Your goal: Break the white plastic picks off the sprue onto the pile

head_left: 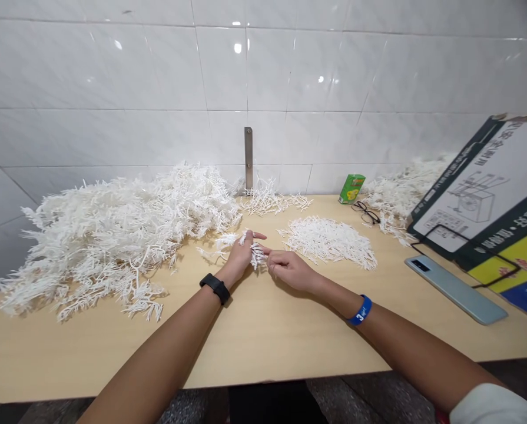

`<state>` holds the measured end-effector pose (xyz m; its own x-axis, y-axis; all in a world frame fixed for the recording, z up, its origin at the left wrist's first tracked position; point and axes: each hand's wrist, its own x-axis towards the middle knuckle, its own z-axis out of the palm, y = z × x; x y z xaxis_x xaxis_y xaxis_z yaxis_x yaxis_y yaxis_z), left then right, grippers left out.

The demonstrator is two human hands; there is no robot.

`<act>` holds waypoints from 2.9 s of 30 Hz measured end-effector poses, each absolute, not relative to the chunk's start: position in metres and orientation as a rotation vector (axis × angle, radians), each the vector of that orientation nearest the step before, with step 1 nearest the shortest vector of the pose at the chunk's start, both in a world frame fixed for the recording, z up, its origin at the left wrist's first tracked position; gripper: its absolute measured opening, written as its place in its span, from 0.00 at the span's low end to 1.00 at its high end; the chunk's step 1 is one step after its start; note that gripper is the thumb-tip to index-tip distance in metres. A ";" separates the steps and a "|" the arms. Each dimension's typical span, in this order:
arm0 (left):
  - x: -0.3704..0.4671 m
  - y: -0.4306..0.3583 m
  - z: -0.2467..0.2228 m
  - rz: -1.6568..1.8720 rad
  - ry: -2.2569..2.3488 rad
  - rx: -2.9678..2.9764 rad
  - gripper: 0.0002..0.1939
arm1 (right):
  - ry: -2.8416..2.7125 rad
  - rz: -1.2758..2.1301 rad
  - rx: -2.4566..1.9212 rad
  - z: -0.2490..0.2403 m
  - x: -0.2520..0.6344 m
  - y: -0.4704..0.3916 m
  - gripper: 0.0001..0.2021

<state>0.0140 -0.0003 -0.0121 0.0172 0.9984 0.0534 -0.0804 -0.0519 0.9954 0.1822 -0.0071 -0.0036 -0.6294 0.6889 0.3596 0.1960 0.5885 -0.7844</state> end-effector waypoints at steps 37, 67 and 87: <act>0.020 -0.007 -0.007 0.906 1.134 1.802 0.20 | -1.973 0.741 -1.101 -0.009 0.196 0.023 0.09; 0.019 -0.002 -0.017 0.975 1.205 1.799 0.21 | -2.245 0.963 -0.789 -0.013 0.201 0.022 0.14; 0.015 -0.007 -0.008 1.065 1.141 1.807 0.13 | -2.008 1.218 -0.847 -0.020 0.201 0.029 0.13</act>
